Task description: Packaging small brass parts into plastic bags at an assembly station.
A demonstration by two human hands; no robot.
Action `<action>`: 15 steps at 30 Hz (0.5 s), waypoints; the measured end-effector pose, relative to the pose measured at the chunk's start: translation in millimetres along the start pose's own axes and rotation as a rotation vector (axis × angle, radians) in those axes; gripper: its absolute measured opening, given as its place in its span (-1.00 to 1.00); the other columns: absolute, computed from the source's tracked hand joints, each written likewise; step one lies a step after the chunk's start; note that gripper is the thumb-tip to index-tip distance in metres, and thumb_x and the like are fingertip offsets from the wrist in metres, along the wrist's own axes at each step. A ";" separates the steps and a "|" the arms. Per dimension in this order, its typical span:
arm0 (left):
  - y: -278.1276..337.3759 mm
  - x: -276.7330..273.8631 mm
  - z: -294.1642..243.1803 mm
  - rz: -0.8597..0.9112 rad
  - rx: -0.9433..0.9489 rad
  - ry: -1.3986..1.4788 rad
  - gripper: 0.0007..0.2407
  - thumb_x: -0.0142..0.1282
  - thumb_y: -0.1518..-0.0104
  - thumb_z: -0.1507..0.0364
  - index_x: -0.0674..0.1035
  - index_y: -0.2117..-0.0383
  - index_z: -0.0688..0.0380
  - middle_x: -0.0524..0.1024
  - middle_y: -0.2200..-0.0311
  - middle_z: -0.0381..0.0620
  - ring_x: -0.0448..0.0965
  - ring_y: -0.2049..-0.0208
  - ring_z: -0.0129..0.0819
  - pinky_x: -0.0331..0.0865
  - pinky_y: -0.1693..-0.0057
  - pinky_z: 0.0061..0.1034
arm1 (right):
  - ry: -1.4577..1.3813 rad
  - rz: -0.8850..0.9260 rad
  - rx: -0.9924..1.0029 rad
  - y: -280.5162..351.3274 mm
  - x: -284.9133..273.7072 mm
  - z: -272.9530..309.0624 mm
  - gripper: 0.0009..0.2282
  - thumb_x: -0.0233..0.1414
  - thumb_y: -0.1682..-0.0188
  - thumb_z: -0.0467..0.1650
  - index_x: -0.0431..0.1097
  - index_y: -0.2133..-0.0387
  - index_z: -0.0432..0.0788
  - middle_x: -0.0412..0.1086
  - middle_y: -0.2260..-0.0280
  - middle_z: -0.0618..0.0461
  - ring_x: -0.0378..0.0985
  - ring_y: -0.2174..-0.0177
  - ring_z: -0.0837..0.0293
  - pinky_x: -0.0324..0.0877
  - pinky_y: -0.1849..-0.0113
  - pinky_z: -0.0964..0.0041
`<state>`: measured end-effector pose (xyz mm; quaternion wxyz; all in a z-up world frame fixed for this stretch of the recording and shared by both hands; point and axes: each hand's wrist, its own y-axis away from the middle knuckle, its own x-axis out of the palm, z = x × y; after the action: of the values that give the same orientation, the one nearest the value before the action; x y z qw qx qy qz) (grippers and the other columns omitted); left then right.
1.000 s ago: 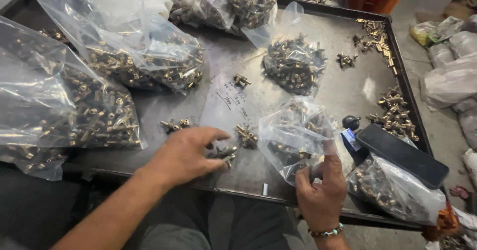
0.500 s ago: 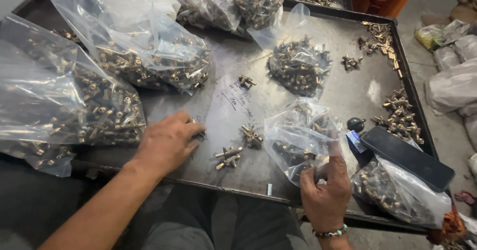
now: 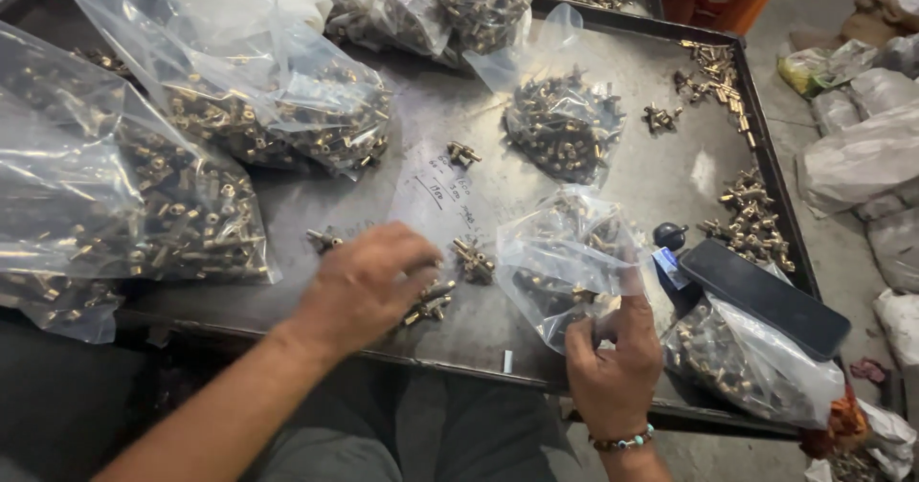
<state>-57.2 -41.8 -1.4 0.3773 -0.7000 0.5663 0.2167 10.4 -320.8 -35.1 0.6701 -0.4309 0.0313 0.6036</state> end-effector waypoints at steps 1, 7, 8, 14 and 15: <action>-0.1 4.1 -1.5 -0.004 -0.002 -0.001 -0.84 0.22 -0.18 0.28 0.63 0.18 -0.06 0.58 0.09 -0.27 0.59 0.00 -0.31 0.51 -0.12 -0.31 | -0.002 0.002 -0.004 1.6 1.5 -3.4 -0.31 0.12 0.23 -0.56 0.21 -0.31 -0.25 0.26 0.62 0.08 0.33 0.61 0.23 0.34 0.46 0.30; -31.7 28.6 1.3 -0.036 0.607 -0.238 -0.46 0.30 0.12 0.11 0.57 0.00 0.10 0.41 -0.08 0.24 0.41 -0.05 0.12 0.37 -0.05 -0.07 | -0.216 0.084 0.129 -11.4 -15.7 12.5 -0.30 0.10 0.21 -0.57 0.15 -0.33 -0.24 0.28 0.63 0.15 0.26 0.63 0.36 0.21 0.54 0.43; -36.7 30.7 -0.1 0.094 0.539 -0.241 -0.55 0.28 0.05 0.14 0.58 0.04 0.04 0.44 0.03 0.15 0.45 0.02 0.09 0.39 -0.01 -0.08 | -0.267 0.114 0.187 -17.0 -22.9 22.4 -0.28 0.08 0.22 -0.58 0.12 -0.34 -0.23 0.29 0.63 0.16 0.24 0.64 0.39 0.18 0.57 0.46; -48.1 57.9 0.0 0.236 0.368 -0.225 -0.78 0.23 -0.04 0.27 0.59 0.23 -0.02 0.44 0.23 0.00 0.55 0.16 -0.02 0.48 0.08 -0.18 | -0.353 0.170 0.214 -63.3 -54.1 36.4 -0.24 0.04 0.28 -0.64 0.08 -0.35 -0.27 0.40 0.23 0.09 0.21 0.61 0.48 0.16 0.58 0.55; -48.4 59.2 0.0 0.253 0.339 -0.205 -0.79 0.23 0.00 0.30 0.58 0.26 -0.01 0.44 0.25 0.00 0.56 0.18 -0.03 0.49 0.10 -0.20 | -0.385 0.201 0.185 -70.5 -56.8 34.0 -0.23 0.03 0.30 -0.65 0.08 -0.34 -0.30 0.40 0.01 0.05 0.19 0.58 0.51 0.17 0.56 0.57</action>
<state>4.8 -75.4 -30.9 0.5148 -0.5244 0.6365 0.2343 37.8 -337.2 56.1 0.6369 -0.2394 0.0010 0.7328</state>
